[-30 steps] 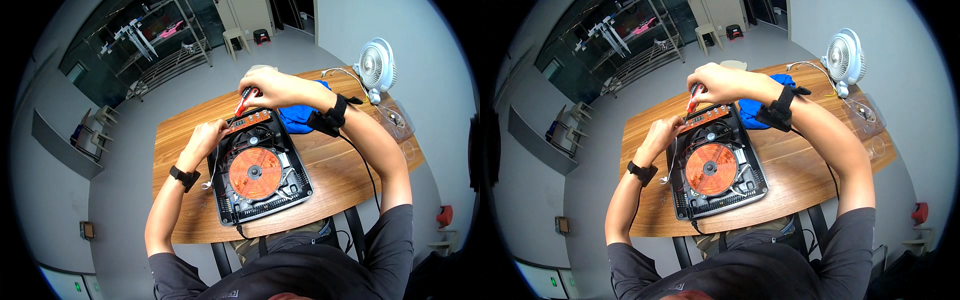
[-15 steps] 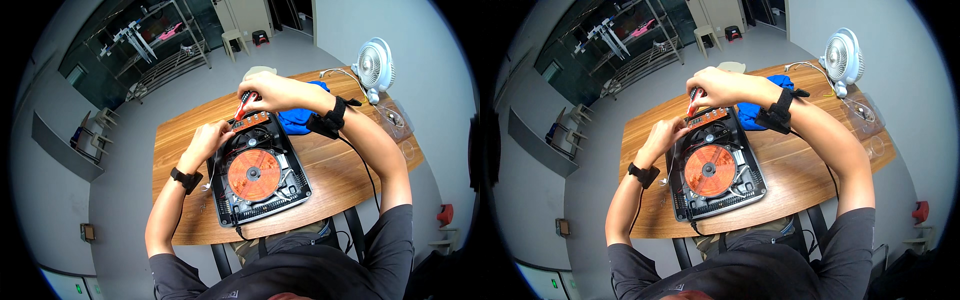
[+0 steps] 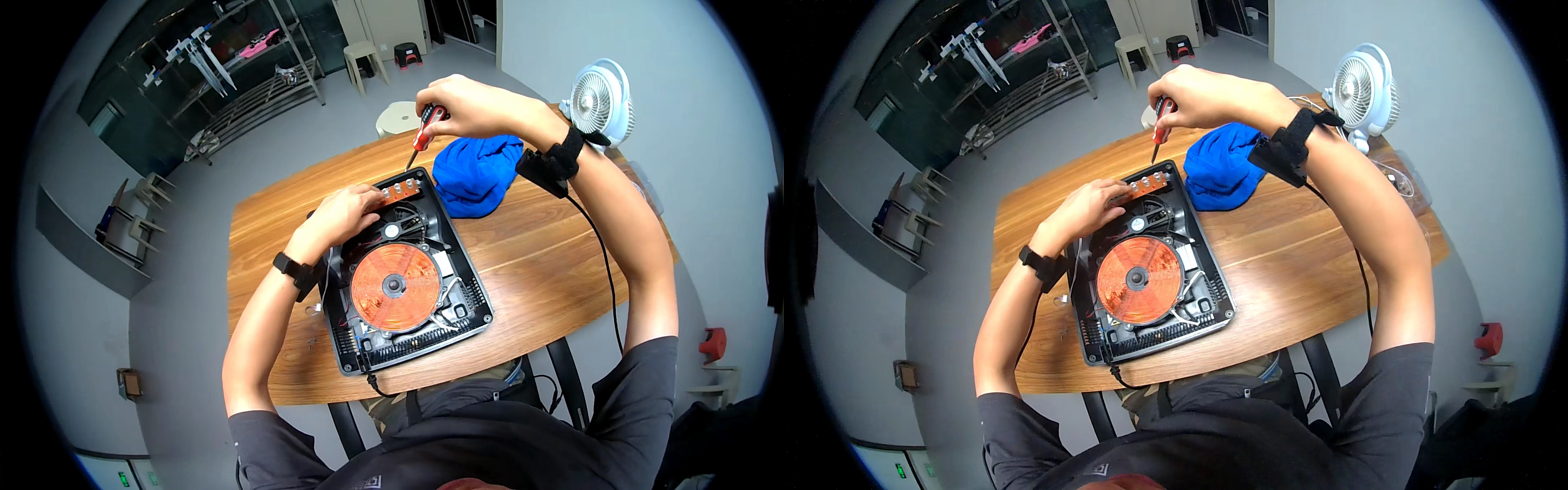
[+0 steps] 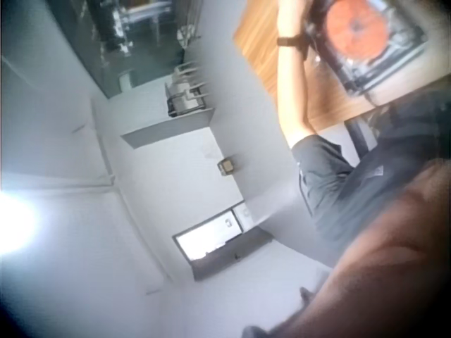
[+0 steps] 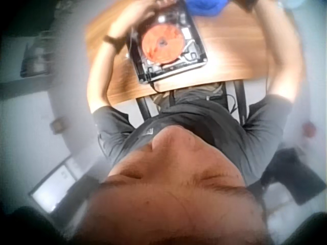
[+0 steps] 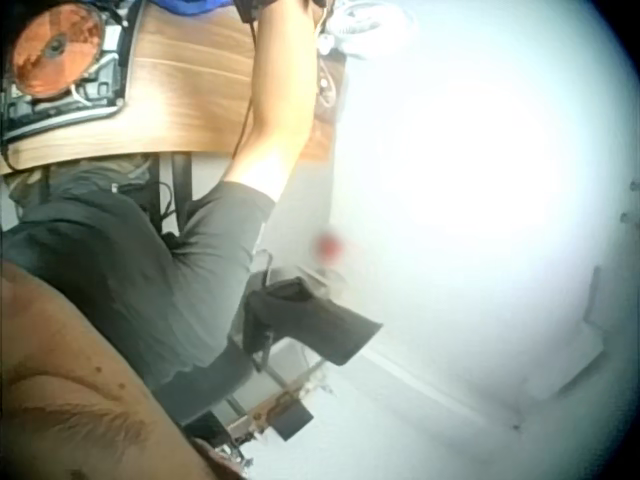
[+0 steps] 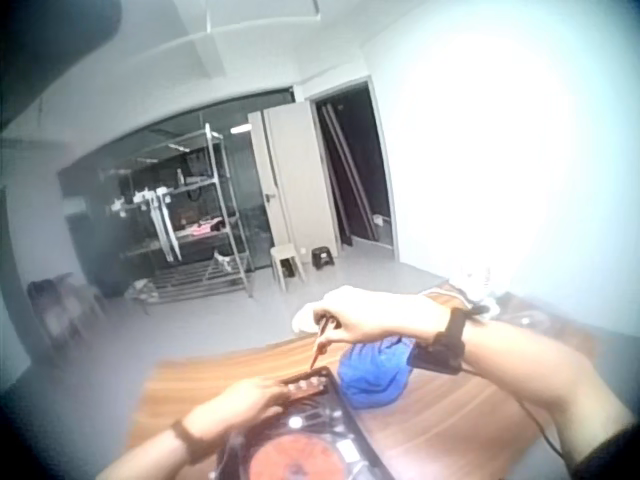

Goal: The person uses a screwdriver to remove screws from the top and bottom of a disassembled electronic device, flips it over, and wipes the bottom surface with a blue cloth.

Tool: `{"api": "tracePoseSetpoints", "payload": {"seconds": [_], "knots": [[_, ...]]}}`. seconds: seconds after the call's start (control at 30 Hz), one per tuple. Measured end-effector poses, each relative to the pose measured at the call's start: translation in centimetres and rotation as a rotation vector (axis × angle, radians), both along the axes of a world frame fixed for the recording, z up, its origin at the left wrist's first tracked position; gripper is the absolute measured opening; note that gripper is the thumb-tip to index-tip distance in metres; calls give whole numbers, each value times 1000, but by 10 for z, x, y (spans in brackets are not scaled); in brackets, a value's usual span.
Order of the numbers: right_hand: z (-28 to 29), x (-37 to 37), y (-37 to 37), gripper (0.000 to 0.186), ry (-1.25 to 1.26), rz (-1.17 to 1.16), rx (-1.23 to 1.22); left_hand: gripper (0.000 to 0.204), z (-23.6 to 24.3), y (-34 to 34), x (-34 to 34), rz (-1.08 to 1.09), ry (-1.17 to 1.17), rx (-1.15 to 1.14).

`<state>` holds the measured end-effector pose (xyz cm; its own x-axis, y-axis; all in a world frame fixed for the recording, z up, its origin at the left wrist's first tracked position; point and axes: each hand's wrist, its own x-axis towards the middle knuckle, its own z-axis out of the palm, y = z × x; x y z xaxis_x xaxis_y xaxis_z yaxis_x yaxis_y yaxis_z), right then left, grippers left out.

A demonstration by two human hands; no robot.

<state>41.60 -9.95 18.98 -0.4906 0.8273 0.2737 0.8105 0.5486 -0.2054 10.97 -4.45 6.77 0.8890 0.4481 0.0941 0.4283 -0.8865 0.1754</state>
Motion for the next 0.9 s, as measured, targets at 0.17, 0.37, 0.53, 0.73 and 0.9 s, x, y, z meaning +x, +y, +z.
{"api": "tracePoseSetpoints", "payload": {"seconds": [0.17, 0.37, 0.53, 0.73, 0.9], "knots": [[-9, 7, 14, 33, -28, -22, -45, 49, -5, -2, 30, 10, 5, -68], [-14, -1, 25, 31, -81, -19, -75, 47, -20, 8, 34, -35, -29, -76], [-15, -2, 31, 31, -64, 51, -61, 51, -10, 2, 34, -24, -7, -98], [-19, -6, 36, 28, -123, 28, -93, 53, -9, 6, 38, -24, 10, -86], [-22, -10, 37, 25, -112, 49, -68, 57, -11, 8, 36, -29, 29, -101]]}}
